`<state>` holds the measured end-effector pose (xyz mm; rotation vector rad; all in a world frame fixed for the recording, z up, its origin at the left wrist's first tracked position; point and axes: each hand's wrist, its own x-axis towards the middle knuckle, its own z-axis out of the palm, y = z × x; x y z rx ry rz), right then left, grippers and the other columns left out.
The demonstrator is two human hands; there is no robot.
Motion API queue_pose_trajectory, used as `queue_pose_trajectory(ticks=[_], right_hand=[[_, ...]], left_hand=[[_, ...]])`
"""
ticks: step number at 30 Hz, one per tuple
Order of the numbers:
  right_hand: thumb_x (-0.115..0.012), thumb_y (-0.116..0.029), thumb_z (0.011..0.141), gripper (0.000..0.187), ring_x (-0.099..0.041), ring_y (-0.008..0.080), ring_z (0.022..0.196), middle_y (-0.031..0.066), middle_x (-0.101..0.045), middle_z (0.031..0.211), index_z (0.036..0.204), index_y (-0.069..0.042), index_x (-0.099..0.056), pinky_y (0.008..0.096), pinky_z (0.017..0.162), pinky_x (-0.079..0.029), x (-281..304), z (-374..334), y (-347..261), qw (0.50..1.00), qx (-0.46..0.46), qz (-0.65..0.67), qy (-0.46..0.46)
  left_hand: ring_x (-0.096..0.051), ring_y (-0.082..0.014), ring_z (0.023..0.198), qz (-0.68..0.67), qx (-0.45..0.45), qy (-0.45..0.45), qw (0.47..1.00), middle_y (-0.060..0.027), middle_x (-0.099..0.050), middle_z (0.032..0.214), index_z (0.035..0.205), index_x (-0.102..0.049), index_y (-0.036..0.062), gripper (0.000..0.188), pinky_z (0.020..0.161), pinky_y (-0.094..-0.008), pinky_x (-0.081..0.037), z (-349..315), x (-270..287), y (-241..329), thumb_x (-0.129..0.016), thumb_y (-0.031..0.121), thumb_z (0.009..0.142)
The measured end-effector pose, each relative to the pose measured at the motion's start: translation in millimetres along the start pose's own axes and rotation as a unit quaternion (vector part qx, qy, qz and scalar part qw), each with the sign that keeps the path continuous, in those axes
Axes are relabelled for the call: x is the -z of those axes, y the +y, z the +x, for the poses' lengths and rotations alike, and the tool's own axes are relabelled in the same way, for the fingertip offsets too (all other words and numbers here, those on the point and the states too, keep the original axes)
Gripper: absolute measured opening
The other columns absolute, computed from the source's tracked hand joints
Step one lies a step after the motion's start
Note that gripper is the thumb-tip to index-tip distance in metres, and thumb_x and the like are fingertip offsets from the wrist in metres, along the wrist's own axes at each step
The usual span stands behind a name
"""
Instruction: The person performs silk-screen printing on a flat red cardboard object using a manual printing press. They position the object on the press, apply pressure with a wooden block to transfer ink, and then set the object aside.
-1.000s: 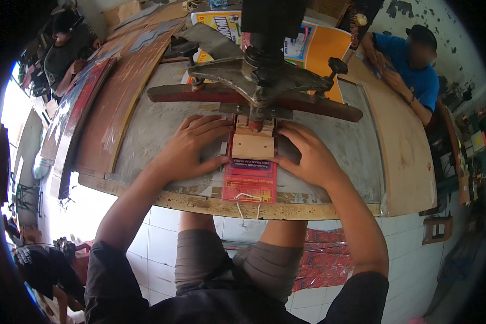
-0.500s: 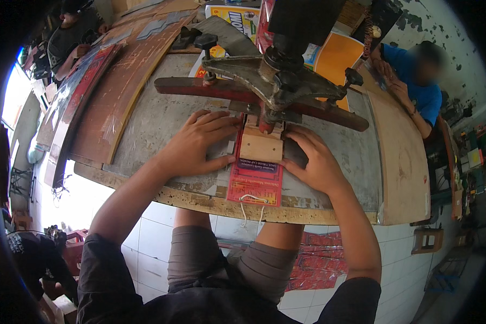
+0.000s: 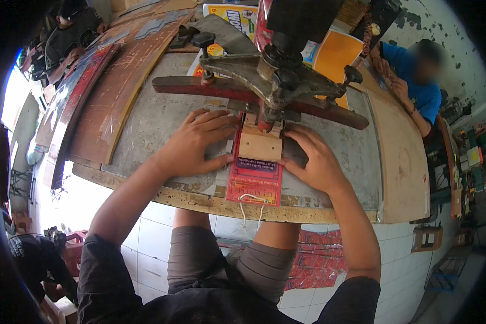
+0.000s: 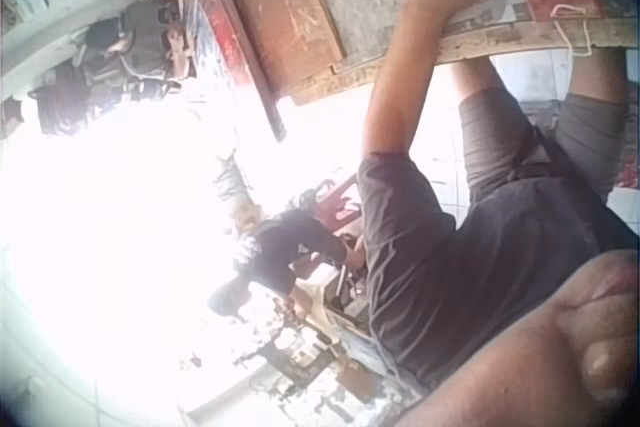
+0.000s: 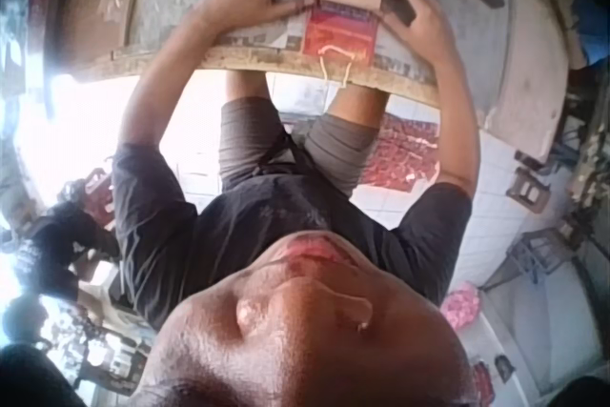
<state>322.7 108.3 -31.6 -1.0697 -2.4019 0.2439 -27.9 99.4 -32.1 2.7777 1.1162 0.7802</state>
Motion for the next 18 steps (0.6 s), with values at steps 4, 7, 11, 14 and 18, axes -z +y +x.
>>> queue_pose_trajectory(ticks=[4, 7, 11, 14, 18], right_hand=[[-0.089, -0.027, 0.085, 0.054, -0.067, 0.0378, 0.124, 0.0159, -0.071, 0.131, 0.13, -0.004, -0.07, 0.0487, 0.106, -0.054, 4, 4, -6, 0.997, 0.06, -0.03, 0.038], [-0.09, -0.027, 0.083, 0.05, -0.069, 0.0355, 0.112, 0.0142, -0.072, 0.119, 0.125, -0.006, -0.072, 0.0477, 0.097, -0.055, 6, 4, -11, 0.995, 0.084, -0.03, 0.04], [-0.092, -0.031, 0.082, 0.052, -0.07, 0.0324, 0.097, 0.0114, -0.071, 0.106, 0.124, -0.007, -0.072, 0.0452, 0.086, -0.056, 8, 3, -17, 0.995, 0.075, -0.034, 0.058], [-0.094, -0.035, 0.081, 0.055, -0.07, 0.0272, 0.083, 0.0072, -0.069, 0.092, 0.125, -0.01, -0.073, 0.041, 0.075, -0.056, 6, 3, -17, 0.997, 0.052, -0.005, 0.062], [-0.095, -0.041, 0.082, 0.059, -0.064, 0.0212, 0.062, 0.001, -0.063, 0.071, 0.128, -0.012, -0.074, 0.0365, 0.061, -0.053, 2, 2, -19, 0.997, 0.042, -0.001, 0.067]], left_hand=[[-0.063, -0.0308, 0.135, -0.028, -0.025, 0.042, 0.998, -0.0113, -0.073, 0.137, 0.129, -0.076, 0.0087, 0.048, 0.118, -0.0515, -0.043, 1, 4, 1, -0.082, 0.036, 0.09], [-0.07, -0.0283, 0.12, -0.048, -0.03, 0.052, 0.997, -0.0081, -0.078, 0.122, 0.122, -0.078, 0.0105, 0.038, 0.109, -0.0479, -0.049, 1, 9, 0, -0.084, 0.029, 0.089], [-0.073, -0.0271, 0.107, -0.044, -0.044, 0.076, 0.995, -0.006, -0.078, 0.113, 0.121, -0.078, 0.0116, 0.036, 0.1, -0.0439, -0.053, 3, 7, 4, -0.085, 0.027, 0.089], [-0.073, -0.0267, 0.102, -0.043, -0.045, 0.068, 0.996, -0.0056, -0.078, 0.109, 0.123, -0.078, 0.0117, 0.04, 0.097, -0.0419, -0.053, 6, 7, 7, -0.087, 0.03, 0.088], [-0.073, -0.0252, 0.096, -0.036, -0.042, 0.064, 0.996, -0.0037, -0.077, 0.101, 0.126, -0.078, 0.0115, 0.043, 0.094, -0.0406, -0.053, 6, 4, 8, -0.087, 0.031, 0.088]])
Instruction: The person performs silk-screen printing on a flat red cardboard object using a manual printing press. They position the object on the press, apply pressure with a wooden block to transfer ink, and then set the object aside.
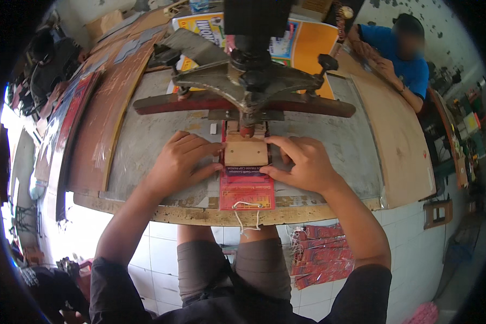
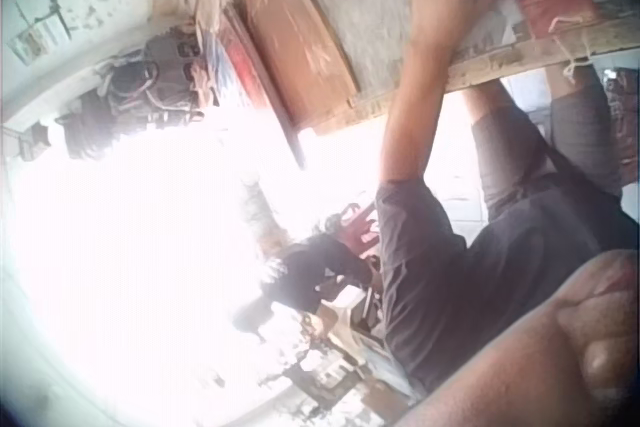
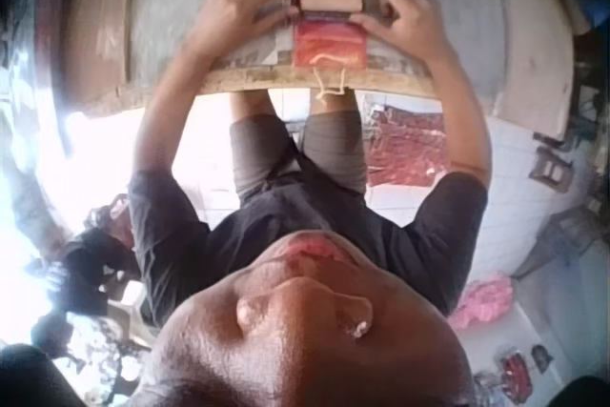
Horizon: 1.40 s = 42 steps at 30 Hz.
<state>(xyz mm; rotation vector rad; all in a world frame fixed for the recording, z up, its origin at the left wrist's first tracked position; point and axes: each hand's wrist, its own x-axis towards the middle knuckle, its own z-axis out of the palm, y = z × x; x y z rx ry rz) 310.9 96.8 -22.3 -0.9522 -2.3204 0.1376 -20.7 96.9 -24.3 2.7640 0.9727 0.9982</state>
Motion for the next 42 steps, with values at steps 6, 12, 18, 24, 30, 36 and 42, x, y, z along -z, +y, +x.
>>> queue_pose_trajectory(ticks=[6, 12, 18, 24, 30, 36, 42], right_hand=[[-0.091, -0.049, 0.086, 0.06, -0.064, 0.0203, 0.053, 0.0008, -0.06, 0.059, 0.13, -0.012, -0.073, 0.036, 0.056, -0.052, -3, -2, 3, 0.999, -0.01, -0.035, -0.023], [-0.088, -0.053, 0.087, 0.061, -0.066, 0.0235, 0.053, 0.003, -0.063, 0.06, 0.13, -0.012, -0.073, 0.0379, 0.057, -0.053, -6, -3, 11, 0.999, 0.017, -0.035, -0.009], [-0.084, -0.056, 0.089, 0.062, -0.067, 0.026, 0.055, 0.004, -0.063, 0.061, 0.131, -0.012, -0.071, 0.0406, 0.058, -0.053, -6, -4, 6, 0.999, -0.02, -0.025, -0.041], [-0.08, -0.06, 0.092, 0.062, -0.07, 0.0309, 0.061, 0.0077, -0.065, 0.064, 0.132, -0.014, -0.07, 0.0448, 0.061, -0.055, -11, -4, 9, 0.999, -0.031, -0.008, -0.037], [-0.079, -0.06, 0.092, 0.062, -0.07, 0.0346, 0.063, 0.0109, -0.067, 0.068, 0.132, -0.013, -0.069, 0.0464, 0.063, -0.054, -14, -4, 6, 0.999, -0.038, -0.024, -0.027], [-0.079, -0.062, 0.092, 0.065, -0.074, 0.0383, 0.074, 0.0138, -0.073, 0.079, 0.133, -0.013, -0.068, 0.0481, 0.068, -0.057, 14, -55, -38, 0.992, -0.084, 0.028, -0.085], [-0.09, -0.05, 0.088, 0.066, -0.065, 0.0218, 0.068, 0.007, -0.064, 0.075, 0.135, -0.009, -0.07, 0.038, 0.062, -0.05, 66, -148, -58, 0.987, -0.152, 0.041, 0.03]], left_hand=[[-0.069, -0.023, 0.087, 0.022, 0.014, -0.02, 0.999, -0.0013, -0.07, 0.088, 0.129, -0.076, 0.0091, 0.049, 0.083, -0.04, -0.05, 2, 3, 6, -0.088, 0.032, 0.088], [-0.066, -0.0251, 0.077, 0.052, 0.011, -0.028, 0.998, -0.0032, -0.066, 0.078, 0.136, -0.074, 0.007, 0.055, 0.076, -0.0413, -0.048, 3, 2, 8, -0.084, 0.038, 0.093], [-0.067, -0.031, 0.069, 0.068, 0.026, -0.034, 0.997, -0.0081, -0.072, 0.075, 0.142, -0.072, 0.0092, 0.057, 0.072, -0.0443, -0.054, -7, -5, 7, -0.081, 0.042, 0.096], [-0.067, -0.032, 0.062, 0.086, 0.033, -0.003, 0.996, -0.0094, -0.07, 0.068, 0.143, -0.073, 0.0142, 0.055, 0.066, -0.0451, -0.057, -11, -11, 6, -0.08, 0.044, 0.098], [-0.068, -0.033, 0.06, 0.052, 0.074, -0.012, 0.996, -0.0109, -0.067, 0.064, 0.142, -0.072, 0.0111, 0.056, 0.063, -0.0459, -0.056, -11, -12, 9, -0.079, 0.045, 0.098], [-0.064, -0.0281, 0.057, -0.024, 0.176, -0.059, 0.982, -0.0077, -0.063, 0.063, 0.143, -0.072, 0.0125, 0.056, 0.06, -0.0417, -0.053, -43, -6, 85, -0.083, 0.04, 0.095], [-0.066, -0.0365, 0.12, 0.076, 0.18, 0.152, 0.969, -0.0129, -0.073, 0.121, 0.142, -0.068, 0.0079, 0.059, 0.108, -0.0527, -0.047, -176, 24, 106, -0.081, 0.013, 0.085]])
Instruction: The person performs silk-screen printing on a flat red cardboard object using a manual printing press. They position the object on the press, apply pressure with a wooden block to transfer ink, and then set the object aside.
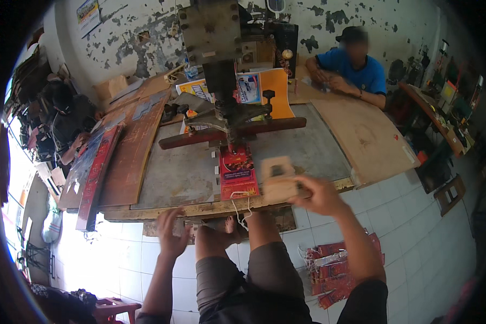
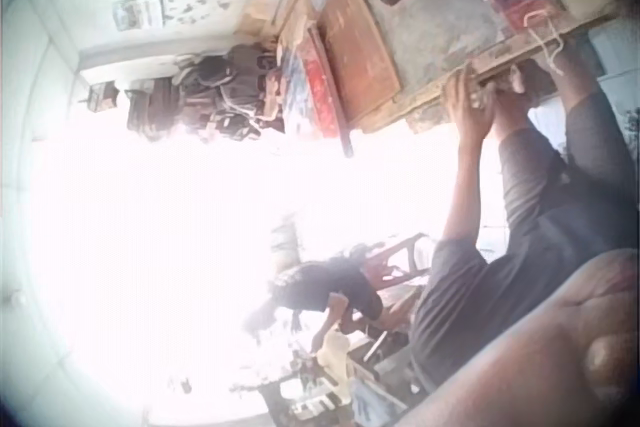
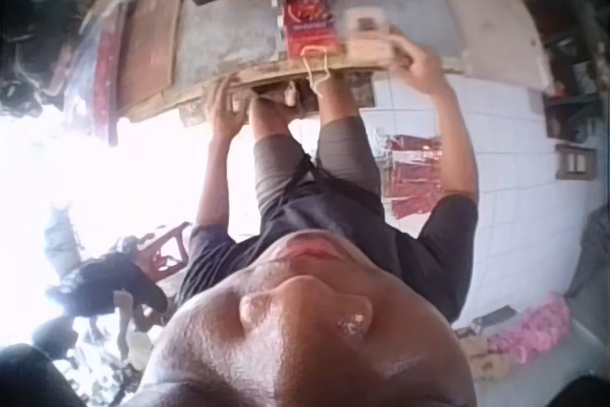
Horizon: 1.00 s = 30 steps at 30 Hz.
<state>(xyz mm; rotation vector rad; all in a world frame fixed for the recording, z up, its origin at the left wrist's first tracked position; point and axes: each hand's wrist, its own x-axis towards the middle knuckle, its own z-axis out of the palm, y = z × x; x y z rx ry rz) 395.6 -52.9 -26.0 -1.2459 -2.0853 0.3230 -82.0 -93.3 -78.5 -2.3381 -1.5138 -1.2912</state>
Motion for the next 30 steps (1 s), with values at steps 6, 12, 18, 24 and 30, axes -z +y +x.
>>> queue_pose_trajectory(ticks=[6, 12, 18, 24, 30], right_hand=[[-0.082, -0.046, 0.098, 0.057, -0.056, 0.0186, 0.066, 0.0024, -0.057, 0.072, 0.136, -0.004, -0.07, 0.0363, 0.062, -0.047, 81, -1, 148, 0.955, -0.162, -0.143, 0.201], [-0.07, -0.047, 0.107, 0.055, -0.068, 0.0282, 0.097, 0.0163, -0.072, 0.108, 0.138, -0.002, -0.069, 0.0418, 0.086, -0.054, 104, 56, 255, 0.9, -0.294, -0.234, 0.223], [-0.067, -0.045, 0.107, 0.058, -0.059, 0.0363, 0.135, 0.0151, -0.066, 0.138, 0.152, -0.009, -0.06, 0.0515, 0.114, -0.048, 101, 90, 291, 0.776, -0.414, -0.412, 0.238], [-0.071, -0.031, 0.104, 0.053, -0.06, 0.0379, 0.136, 0.0165, -0.065, 0.143, 0.152, -0.011, -0.059, 0.0513, 0.113, -0.05, 104, 86, 283, 0.849, -0.344, -0.321, 0.241], [-0.072, -0.024, 0.105, 0.047, -0.067, 0.0362, 0.132, 0.0164, -0.071, 0.141, 0.148, -0.01, -0.062, 0.0477, 0.11, -0.053, 108, 82, 294, 0.874, -0.319, -0.237, 0.278]], left_hand=[[-0.025, -0.0454, 0.166, 0.167, 0.084, -0.033, 0.982, -0.0204, -0.037, 0.176, 0.165, -0.046, 0.0093, 0.077, 0.132, -0.0667, -0.018, -59, 18, -58, -0.071, 0.033, 0.096], [-0.021, -0.0519, 0.165, 0.162, 0.051, 0.118, 0.978, -0.0228, -0.034, 0.176, 0.166, -0.037, 0.0092, 0.077, 0.131, -0.0709, -0.016, -65, -37, -83, -0.065, 0.039, 0.101], [-0.019, -0.0551, 0.163, 0.186, 0.061, 0.199, 0.96, -0.027, -0.033, 0.173, 0.163, -0.031, 0.0078, 0.074, 0.13, -0.0737, -0.015, -53, -74, -84, -0.058, 0.047, 0.106], [-0.015, -0.0576, 0.163, 0.245, 0.041, 0.2, 0.948, -0.0303, -0.028, 0.173, 0.166, -0.027, 0.0069, 0.079, 0.129, -0.0754, -0.013, -69, -75, -114, -0.059, 0.047, 0.105], [-0.012, -0.0567, 0.164, 0.227, 0.043, 0.217, 0.949, -0.0291, -0.023, 0.174, 0.169, -0.021, 0.0102, 0.088, 0.128, -0.0766, -0.014, -66, -90, -113, -0.064, 0.051, 0.104]])
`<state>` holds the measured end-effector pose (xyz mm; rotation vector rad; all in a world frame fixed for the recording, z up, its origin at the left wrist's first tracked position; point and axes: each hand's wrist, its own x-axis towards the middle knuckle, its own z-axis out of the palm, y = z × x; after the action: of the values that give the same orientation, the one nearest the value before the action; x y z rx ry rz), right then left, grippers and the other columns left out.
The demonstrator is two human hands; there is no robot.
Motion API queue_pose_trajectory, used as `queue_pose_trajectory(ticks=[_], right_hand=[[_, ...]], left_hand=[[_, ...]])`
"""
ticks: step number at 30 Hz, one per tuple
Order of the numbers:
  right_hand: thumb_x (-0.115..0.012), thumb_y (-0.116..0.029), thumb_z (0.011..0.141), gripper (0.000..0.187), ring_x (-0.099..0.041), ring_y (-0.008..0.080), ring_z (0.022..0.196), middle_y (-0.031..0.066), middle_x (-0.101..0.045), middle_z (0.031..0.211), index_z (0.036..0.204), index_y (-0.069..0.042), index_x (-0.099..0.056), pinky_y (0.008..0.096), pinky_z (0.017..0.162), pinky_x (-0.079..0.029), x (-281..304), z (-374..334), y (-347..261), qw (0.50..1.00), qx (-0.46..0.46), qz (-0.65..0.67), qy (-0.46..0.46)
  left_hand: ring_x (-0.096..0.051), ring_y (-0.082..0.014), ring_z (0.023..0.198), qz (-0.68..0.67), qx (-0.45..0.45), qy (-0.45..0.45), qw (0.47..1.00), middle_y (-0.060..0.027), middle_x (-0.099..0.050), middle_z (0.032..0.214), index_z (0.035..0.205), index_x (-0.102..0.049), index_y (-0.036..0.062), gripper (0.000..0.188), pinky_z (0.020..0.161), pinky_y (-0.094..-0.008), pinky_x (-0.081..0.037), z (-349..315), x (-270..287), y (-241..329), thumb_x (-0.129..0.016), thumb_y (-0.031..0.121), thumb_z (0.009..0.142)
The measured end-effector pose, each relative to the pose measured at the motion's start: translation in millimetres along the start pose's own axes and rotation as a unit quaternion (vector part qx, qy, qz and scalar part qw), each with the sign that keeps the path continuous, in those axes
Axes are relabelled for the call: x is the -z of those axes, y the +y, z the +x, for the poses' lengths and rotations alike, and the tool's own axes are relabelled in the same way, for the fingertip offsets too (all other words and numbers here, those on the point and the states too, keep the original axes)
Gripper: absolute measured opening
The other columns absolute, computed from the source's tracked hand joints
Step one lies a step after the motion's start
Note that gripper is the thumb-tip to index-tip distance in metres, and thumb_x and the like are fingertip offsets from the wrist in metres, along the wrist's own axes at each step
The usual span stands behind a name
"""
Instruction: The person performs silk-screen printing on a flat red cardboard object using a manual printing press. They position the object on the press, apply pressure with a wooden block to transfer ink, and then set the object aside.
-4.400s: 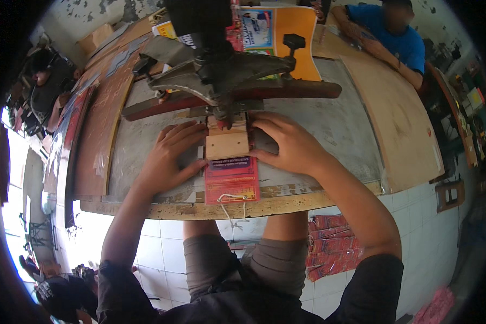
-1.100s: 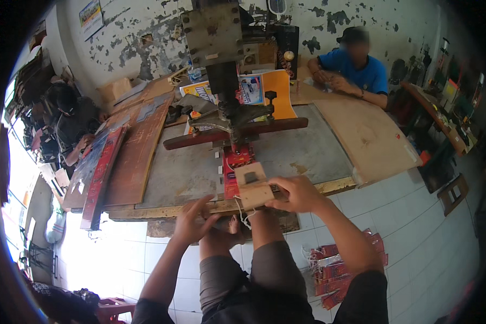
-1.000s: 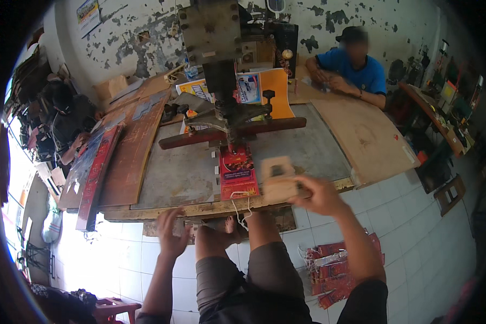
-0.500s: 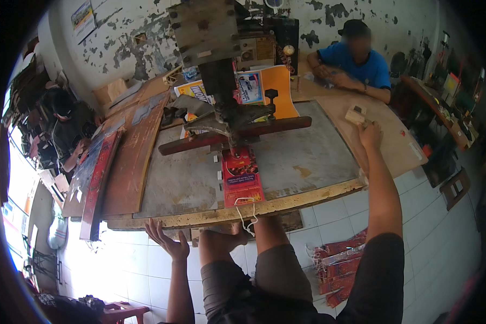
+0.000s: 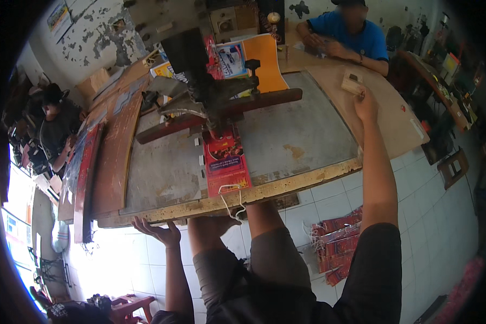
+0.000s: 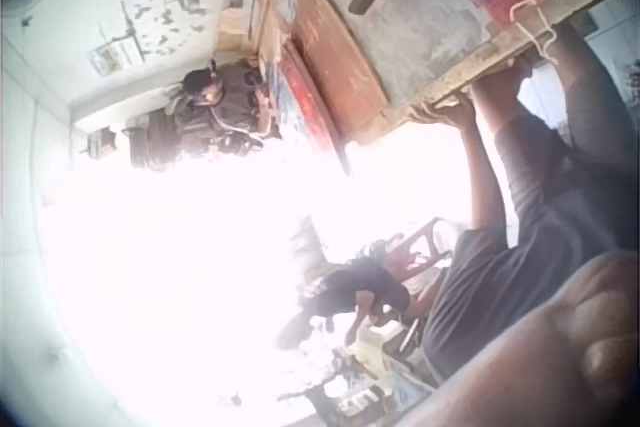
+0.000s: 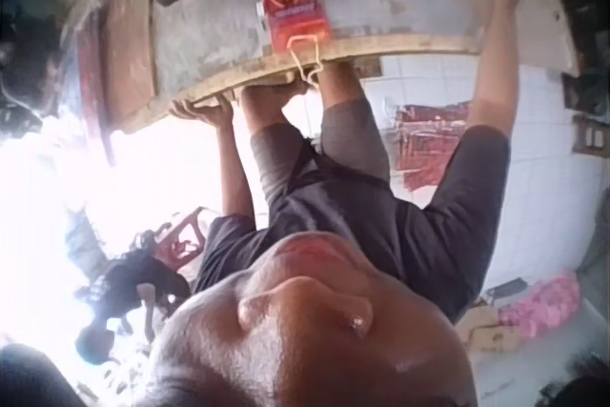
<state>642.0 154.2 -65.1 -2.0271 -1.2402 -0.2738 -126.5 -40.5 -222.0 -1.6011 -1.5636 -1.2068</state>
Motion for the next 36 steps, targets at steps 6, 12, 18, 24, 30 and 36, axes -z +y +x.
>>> queue_pose_trajectory(ticks=[6, 12, 18, 24, 30, 36], right_hand=[[-0.07, -0.02, 0.105, 0.041, -0.068, 0.0342, 0.131, 0.0157, -0.072, 0.139, 0.144, -0.011, -0.065, 0.0459, 0.11, -0.053, -2, 9, 4, 0.998, -0.044, 0.052, -0.013], [-0.069, -0.018, 0.105, 0.036, -0.068, 0.0342, 0.13, 0.0158, -0.073, 0.136, 0.14, -0.01, -0.065, 0.0463, 0.11, -0.052, -2, 5, 13, 0.998, -0.025, 0.048, -0.014], [-0.067, -0.015, 0.106, 0.035, -0.068, 0.0348, 0.13, 0.017, -0.073, 0.136, 0.14, -0.008, -0.064, 0.0455, 0.11, -0.053, -7, 9, 23, 0.997, 0.011, 0.074, -0.01], [-0.068, -0.014, 0.104, 0.043, -0.069, 0.033, 0.129, 0.0132, -0.075, 0.135, 0.146, -0.009, -0.063, 0.0449, 0.11, -0.053, -14, 10, 23, 0.999, -0.011, 0.032, -0.028], [-0.067, -0.012, 0.104, 0.042, -0.07, 0.0314, 0.129, 0.0102, -0.075, 0.135, 0.146, -0.014, -0.064, 0.0436, 0.111, -0.053, -20, 7, 19, 0.998, -0.021, 0.05, -0.027], [-0.064, -0.009, 0.105, 0.041, -0.07, 0.0295, 0.129, 0.0079, -0.076, 0.135, 0.146, -0.014, -0.063, 0.0419, 0.11, -0.053, -14, 20, 42, 0.998, 0.012, 0.066, -0.019]], left_hand=[[-0.015, -0.0576, 0.163, -0.008, 0.019, -0.005, 1.0, -0.0286, -0.027, 0.173, 0.169, -0.024, 0.0095, 0.089, 0.127, -0.0766, -0.017, -2, 4, 1, -0.066, 0.052, 0.104], [-0.016, -0.0588, 0.162, -0.01, 0.021, -0.019, 1.0, -0.029, -0.029, 0.173, 0.168, -0.026, 0.0086, 0.085, 0.127, -0.0769, -0.016, 1, 9, 5, -0.066, 0.048, 0.105], [-0.017, -0.0585, 0.162, -0.009, 0.014, -0.014, 1.0, -0.0304, -0.029, 0.172, 0.171, -0.023, 0.01, 0.091, 0.126, -0.0782, -0.015, -1, 9, 0, -0.068, 0.05, 0.103], [-0.013, -0.0581, 0.163, -0.018, 0.012, -0.007, 1.0, -0.0286, -0.026, 0.175, 0.169, -0.025, 0.0083, 0.086, 0.127, -0.0764, -0.015, 2, 12, 2, -0.068, 0.044, 0.103], [-0.01, -0.0588, 0.164, -0.011, 0.014, -0.014, 1.0, -0.0285, -0.024, 0.175, 0.169, -0.023, 0.0101, 0.087, 0.127, -0.0769, -0.014, 0, 13, -2, -0.068, 0.044, 0.103], [-0.017, -0.0609, 0.161, -0.023, 0.021, -0.009, 0.999, -0.0314, -0.029, 0.171, 0.169, -0.023, 0.0105, 0.088, 0.125, -0.0805, -0.014, -1, 3, 3, -0.07, 0.041, 0.101]])
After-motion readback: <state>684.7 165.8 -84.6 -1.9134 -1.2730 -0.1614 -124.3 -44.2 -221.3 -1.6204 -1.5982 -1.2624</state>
